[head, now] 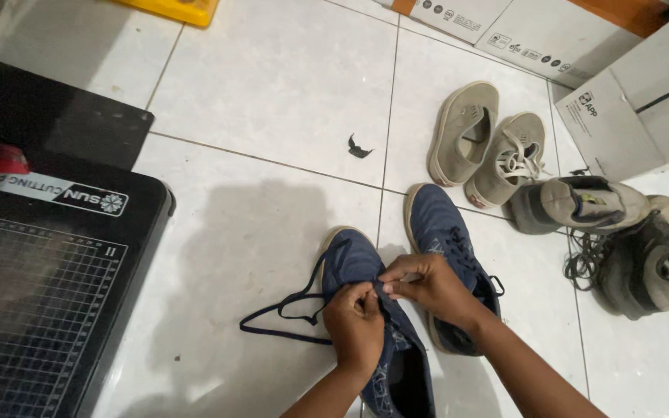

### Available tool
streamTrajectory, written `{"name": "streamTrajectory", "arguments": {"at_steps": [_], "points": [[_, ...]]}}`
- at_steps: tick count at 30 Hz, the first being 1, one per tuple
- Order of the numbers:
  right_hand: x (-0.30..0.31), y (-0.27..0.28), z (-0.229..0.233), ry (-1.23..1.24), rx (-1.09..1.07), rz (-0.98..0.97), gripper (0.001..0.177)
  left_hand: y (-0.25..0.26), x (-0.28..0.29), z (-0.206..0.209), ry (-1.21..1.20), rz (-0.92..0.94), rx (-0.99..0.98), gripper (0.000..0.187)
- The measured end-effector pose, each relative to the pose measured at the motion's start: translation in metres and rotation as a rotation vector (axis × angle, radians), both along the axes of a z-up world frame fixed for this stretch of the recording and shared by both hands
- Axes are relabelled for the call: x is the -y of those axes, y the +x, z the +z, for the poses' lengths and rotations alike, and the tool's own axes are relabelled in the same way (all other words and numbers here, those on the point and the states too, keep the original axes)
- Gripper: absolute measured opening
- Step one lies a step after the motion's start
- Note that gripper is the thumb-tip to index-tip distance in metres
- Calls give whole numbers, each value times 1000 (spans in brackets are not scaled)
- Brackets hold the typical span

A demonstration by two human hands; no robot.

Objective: The person sits on the floor and laces a pair of blue sneakers. They thread the laces through the eyelets, pull them tight, and tie a knot on each shoe.

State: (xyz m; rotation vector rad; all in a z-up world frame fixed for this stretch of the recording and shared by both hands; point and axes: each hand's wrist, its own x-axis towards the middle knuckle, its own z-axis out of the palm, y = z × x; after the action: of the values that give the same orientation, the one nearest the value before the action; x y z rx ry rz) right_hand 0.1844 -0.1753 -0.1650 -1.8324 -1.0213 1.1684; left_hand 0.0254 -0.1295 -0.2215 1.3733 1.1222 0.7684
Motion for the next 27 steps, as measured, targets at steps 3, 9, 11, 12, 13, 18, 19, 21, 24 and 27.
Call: {"name": "streamTrajectory", "arguments": {"at_steps": [3, 9, 11, 12, 13, 18, 19, 21, 24, 27], "points": [[0, -14, 11, 75, 175, 5, 20, 4, -2, 7, 1, 43, 12, 9], [8, -40, 35, 33, 250, -81, 32, 7, 1, 17, -226, 119, 37, 12], [8, -43, 37, 93, 272, -47, 40, 5, 4, 17, -247, 125, 42, 13], [8, -45, 38, 61, 315, -45, 37, 4, 5, 16, -232, 127, 36, 13], [7, -45, 37, 32, 359, -41, 35, 4, 5, 16, -215, 131, 32, 13], [5, -41, 35, 33, 284, -67, 32, 7, 4, 9, -143, 150, 55, 10], [7, -39, 33, 39, 260, -54, 32, 6, 6, 7, -160, 148, 61, 10], [10, -33, 28, 12, 238, -46, 31, 6, 6, 0, -198, 113, 67, 10], [8, -22, 13, -25, 191, -56, 27, 9, 8, -5, -211, 120, 81, 9], [5, -11, 3, -5, 28, -77, 24, 10, 6, -5, -209, 156, 125, 10]]}}
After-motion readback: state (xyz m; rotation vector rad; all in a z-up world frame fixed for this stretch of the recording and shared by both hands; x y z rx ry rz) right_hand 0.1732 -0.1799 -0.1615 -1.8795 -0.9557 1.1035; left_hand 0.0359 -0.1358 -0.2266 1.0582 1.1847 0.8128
